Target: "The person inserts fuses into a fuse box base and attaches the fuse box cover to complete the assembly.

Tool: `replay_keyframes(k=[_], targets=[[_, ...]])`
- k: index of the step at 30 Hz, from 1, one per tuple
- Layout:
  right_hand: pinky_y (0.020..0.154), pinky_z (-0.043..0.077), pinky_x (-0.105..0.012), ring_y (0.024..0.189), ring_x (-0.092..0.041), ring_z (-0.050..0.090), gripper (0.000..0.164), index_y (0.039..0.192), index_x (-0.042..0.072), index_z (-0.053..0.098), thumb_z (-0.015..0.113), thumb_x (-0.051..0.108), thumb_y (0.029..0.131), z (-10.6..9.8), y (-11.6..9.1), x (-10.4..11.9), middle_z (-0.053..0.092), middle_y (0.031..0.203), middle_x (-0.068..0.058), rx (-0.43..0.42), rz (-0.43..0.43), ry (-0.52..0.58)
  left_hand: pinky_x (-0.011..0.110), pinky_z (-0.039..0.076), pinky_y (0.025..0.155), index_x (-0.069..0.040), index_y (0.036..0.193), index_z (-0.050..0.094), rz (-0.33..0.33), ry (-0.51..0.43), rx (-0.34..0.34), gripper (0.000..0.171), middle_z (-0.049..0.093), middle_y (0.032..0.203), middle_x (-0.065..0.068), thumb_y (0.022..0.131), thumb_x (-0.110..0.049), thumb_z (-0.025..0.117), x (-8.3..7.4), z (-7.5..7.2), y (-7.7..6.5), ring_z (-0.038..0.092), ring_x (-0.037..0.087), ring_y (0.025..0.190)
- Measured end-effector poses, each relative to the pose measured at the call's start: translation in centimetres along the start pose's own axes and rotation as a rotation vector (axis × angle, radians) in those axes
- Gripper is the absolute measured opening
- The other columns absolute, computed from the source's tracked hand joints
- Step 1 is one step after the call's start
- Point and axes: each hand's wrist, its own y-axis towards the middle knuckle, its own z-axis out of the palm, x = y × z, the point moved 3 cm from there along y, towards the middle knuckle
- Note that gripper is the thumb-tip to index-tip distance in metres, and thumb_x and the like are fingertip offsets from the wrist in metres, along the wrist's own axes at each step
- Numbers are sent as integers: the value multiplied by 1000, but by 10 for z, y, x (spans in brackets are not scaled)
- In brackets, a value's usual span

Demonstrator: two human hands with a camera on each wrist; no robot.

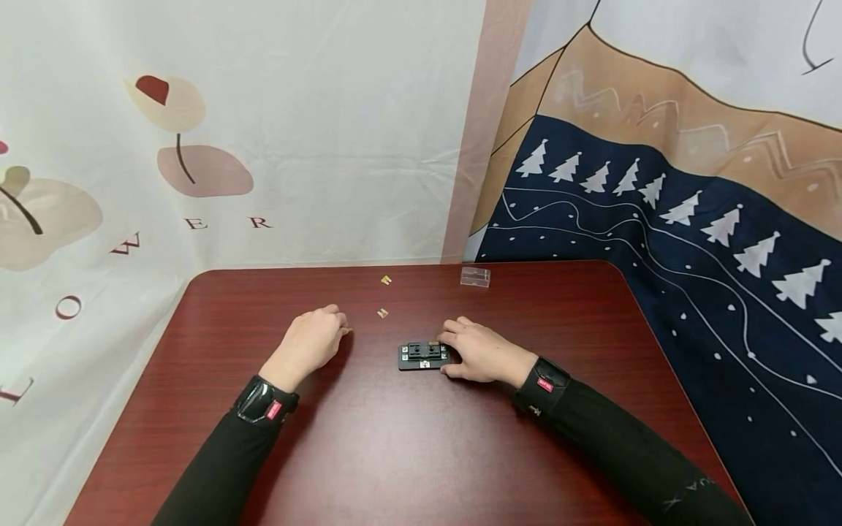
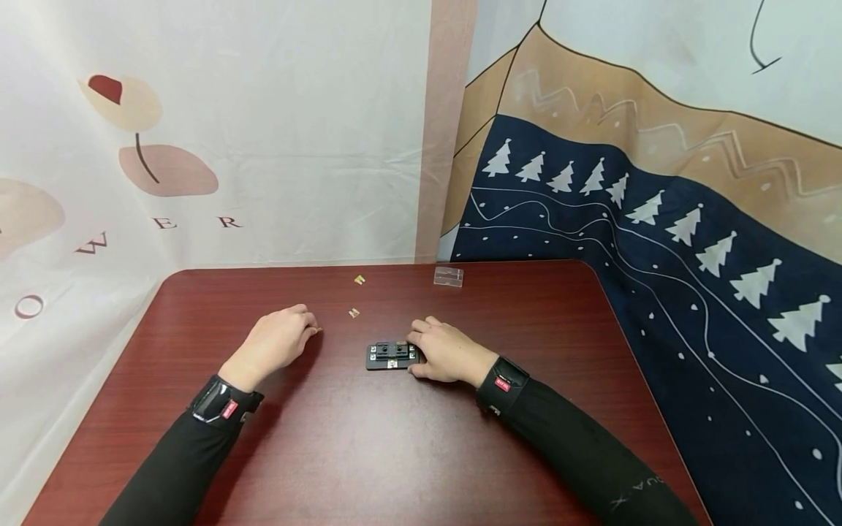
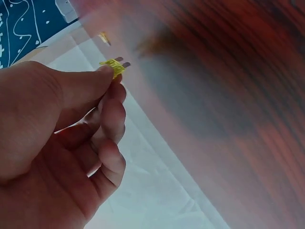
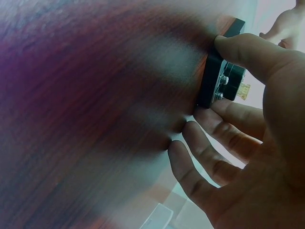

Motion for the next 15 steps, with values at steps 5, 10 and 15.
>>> replay_keyframes(k=[5,10,15], targets=[[95,55,-38,108,-17,55,52,137,11,73,83,42,97,0,-1,1,64,119,1,4,-1,4,51,65,76,-9,100,83,27,-13,-21,6,69,95,5,101,-14,79,-7,-4,-1,78,32,86],[95,56,-39,108,-17,56,52,137,11,74,83,43,97,-1,-1,1,64,119,0,0,-1,2,46,65,77,-8,105,83,79,-33,-30,9,70,97,4,102,-16,80,-21,-12,2,76,26,85],[96,56,-39,108,-17,56,53,138,11,73,83,43,97,0,-1,0,64,120,0,-3,-6,1,42,65,79,-8,106,84,129,-43,-57,10,70,95,2,103,-16,79,-35,-22,7,73,22,84]])
